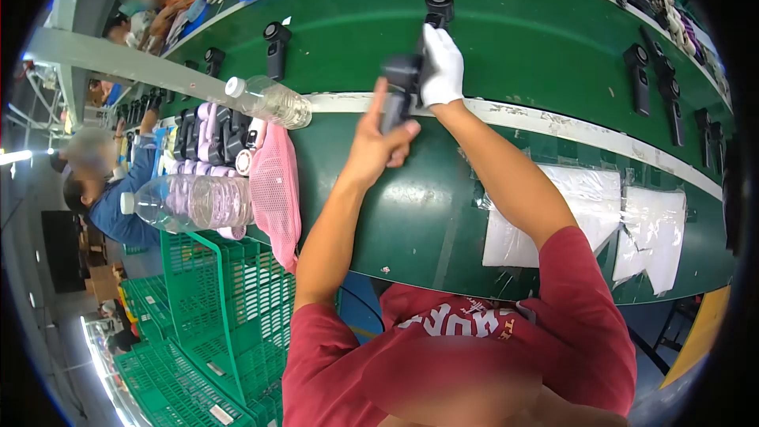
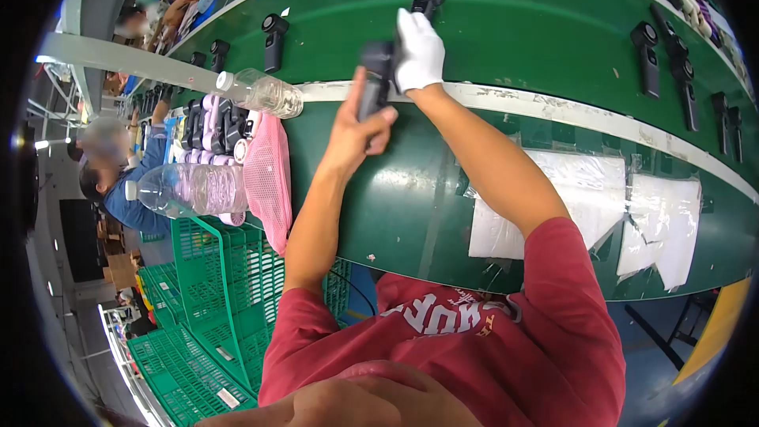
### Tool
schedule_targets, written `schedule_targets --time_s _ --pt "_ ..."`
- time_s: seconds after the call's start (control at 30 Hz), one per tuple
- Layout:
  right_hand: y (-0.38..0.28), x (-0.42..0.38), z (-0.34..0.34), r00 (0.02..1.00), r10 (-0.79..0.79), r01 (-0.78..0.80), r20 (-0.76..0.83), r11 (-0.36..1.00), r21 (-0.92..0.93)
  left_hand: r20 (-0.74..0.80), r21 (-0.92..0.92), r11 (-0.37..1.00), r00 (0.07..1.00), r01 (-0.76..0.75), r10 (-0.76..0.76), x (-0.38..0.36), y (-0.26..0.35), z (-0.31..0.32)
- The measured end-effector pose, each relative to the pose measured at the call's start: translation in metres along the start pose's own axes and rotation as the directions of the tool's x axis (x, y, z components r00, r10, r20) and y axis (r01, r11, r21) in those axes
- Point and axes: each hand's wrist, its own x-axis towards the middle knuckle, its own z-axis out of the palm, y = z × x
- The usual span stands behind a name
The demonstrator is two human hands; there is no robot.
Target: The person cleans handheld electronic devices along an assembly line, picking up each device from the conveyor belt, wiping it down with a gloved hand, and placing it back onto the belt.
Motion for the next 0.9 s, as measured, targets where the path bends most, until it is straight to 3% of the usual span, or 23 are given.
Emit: schedule_targets --time_s 0.03,0.1,0.2,0.4,0.53,0.57,0.6,0.63,0.67,0.7,0.77,0.8,0.87,0.9 --pt "-0.003 -0.002 -0.006 0.89 -0.456 0.373 -0.006 0.735 -0.565 0.014 -0.082 0.997 1.0 -0.012 0.014 0.001 -0.009 0.008" --pt "-0.002 -0.001 -0.015 0.938 -0.327 0.32 0.116 0.685 -0.654 0.018 -0.028 0.999 1.0 0.021 -0.02 -0.001 -0.003 0.011" --pt "-0.007 0.003 -0.021 0.938 -0.321 0.313 0.132 0.617 -0.722 0.046 -0.038 0.999 0.999 0.026 -0.025 -0.003 -0.002 0.01" --pt "-0.009 0.018 -0.028 0.998 0.006 -0.044 -0.061 0.759 -0.65 0.103 -0.138 0.989 0.994 0.061 -0.047 -0.007 -0.005 0.008" --pt "0.007 0.035 -0.037 0.987 0.051 -0.137 -0.149 0.747 -0.65 0.184 -0.199 0.979 0.983 0.034 0.004 -0.011 -0.007 0.006" --pt "0.028 0.037 -0.038 0.945 -0.314 0.162 -0.088 0.687 -0.709 0.215 -0.209 0.978 0.975 -0.01 0.056 -0.012 -0.011 0.006" --pt "0.029 0.04 -0.034 0.956 0.049 -0.124 -0.291 0.962 -0.243 0.193 -0.19 0.975 0.97 -0.113 0.149 -0.009 -0.016 0.007" --pt "0.042 0.042 -0.037 0.966 0.234 -0.258 0.108 0.876 0.407 0.123 -0.167 0.95 0.95 -0.265 0.287 -0.005 -0.018 0.01" --pt "0.055 0.044 -0.039 0.79 0.374 -0.609 0.486 0.383 0.695 0.024 0.008 0.937 0.937 -0.349 0.349 -0.002 -0.018 0.006" --pt "0.076 0.048 -0.044 0.5 -0.203 -0.864 0.842 -0.185 0.468 -0.05 0.266 0.876 0.901 -0.403 0.43 0.001 -0.019 -0.001" --pt "0.029 0.038 -0.012 0.489 0.146 -0.841 0.86 -0.182 0.509 -0.153 0.334 0.818 0.83 -0.467 0.536 0.003 -0.016 0.002" --pt "-0.005 0.023 -0.006 0.471 0.325 -0.827 0.82 -0.161 0.539 -0.131 0.434 0.752 0.791 -0.496 0.598 0.008 -0.019 0.0" --pt "-0.037 -0.017 0.014 0.506 0.536 -0.737 0.676 -0.139 0.662 -0.047 0.646 0.594 0.752 -0.478 0.657 0.011 -0.024 0.004" --pt "-0.032 -0.036 0.029 0.559 0.575 -0.652 0.597 -0.141 0.745 -0.062 0.623 0.574 0.699 -0.53 0.712 0.007 -0.022 0.017"
